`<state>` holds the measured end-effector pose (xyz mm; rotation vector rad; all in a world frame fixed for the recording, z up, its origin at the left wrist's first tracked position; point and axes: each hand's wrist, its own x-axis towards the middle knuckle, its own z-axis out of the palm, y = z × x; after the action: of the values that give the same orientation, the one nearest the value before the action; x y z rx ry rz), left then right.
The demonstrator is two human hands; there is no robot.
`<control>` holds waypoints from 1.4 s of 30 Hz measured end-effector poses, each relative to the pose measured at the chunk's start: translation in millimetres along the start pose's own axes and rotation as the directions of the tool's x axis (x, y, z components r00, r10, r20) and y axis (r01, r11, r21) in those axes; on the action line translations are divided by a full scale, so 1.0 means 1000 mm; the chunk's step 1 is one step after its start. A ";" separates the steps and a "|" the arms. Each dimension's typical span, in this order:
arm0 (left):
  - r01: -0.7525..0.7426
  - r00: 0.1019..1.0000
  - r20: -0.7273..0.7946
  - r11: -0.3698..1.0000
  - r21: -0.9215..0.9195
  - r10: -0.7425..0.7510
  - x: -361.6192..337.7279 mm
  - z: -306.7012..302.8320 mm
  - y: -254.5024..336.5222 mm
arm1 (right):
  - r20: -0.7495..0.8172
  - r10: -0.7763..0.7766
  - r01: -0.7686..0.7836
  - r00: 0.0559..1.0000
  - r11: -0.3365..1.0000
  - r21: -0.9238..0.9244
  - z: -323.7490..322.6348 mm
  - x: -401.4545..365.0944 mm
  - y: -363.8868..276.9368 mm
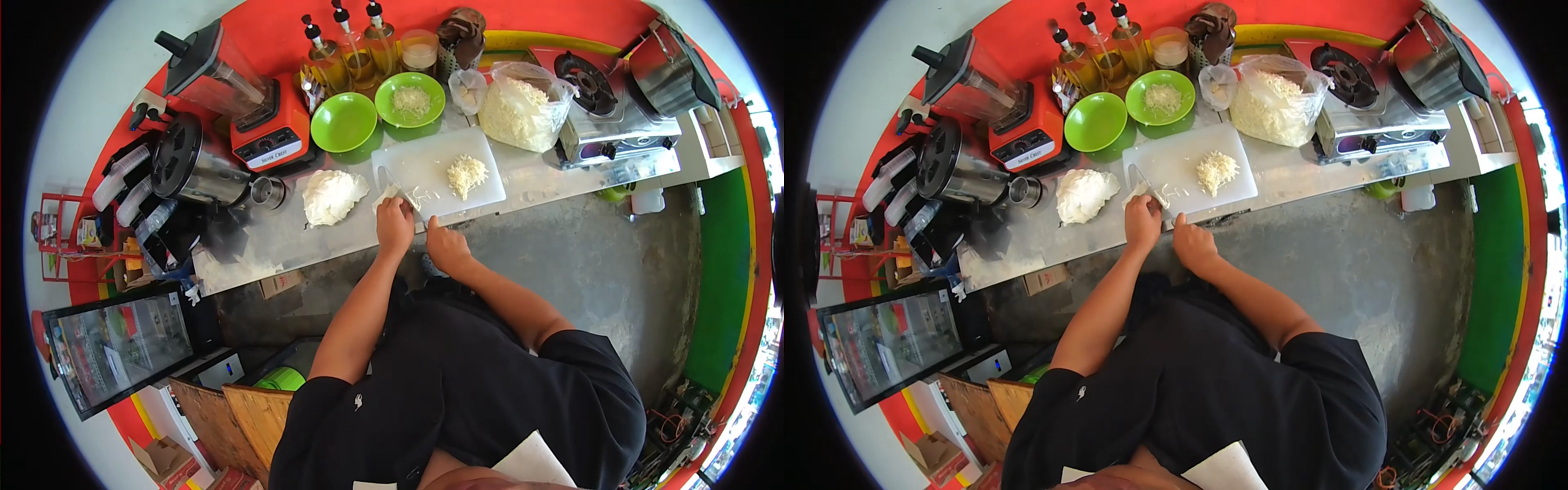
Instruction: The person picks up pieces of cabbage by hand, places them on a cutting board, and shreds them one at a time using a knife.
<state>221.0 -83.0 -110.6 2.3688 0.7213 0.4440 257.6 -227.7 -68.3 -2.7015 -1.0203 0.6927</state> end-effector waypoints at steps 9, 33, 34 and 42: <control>0.015 0.998 -0.056 0.999 -0.051 -0.017 -0.012 -0.004 0.010 | -0.035 0.029 -0.024 0.999 0.990 0.137 0.000 0.014 0.018; -0.071 0.996 -0.055 0.996 0.053 0.074 0.003 0.014 0.020 | 0.001 0.033 -0.032 0.999 0.970 0.243 0.000 0.002 0.009; -0.079 0.995 -0.065 0.996 0.031 0.081 0.002 0.014 0.019 | 0.010 0.048 -0.049 0.999 0.972 0.230 0.001 0.005 0.008; 0.011 1.000 -0.005 0.999 -0.047 -0.012 0.011 0.008 0.021 | 0.030 0.041 -0.046 0.999 0.982 0.182 -0.012 0.004 -0.001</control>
<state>241.5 -94.2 -102.2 2.3196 0.7190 0.4575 265.9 -224.4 -59.0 -2.5694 -0.8599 0.7905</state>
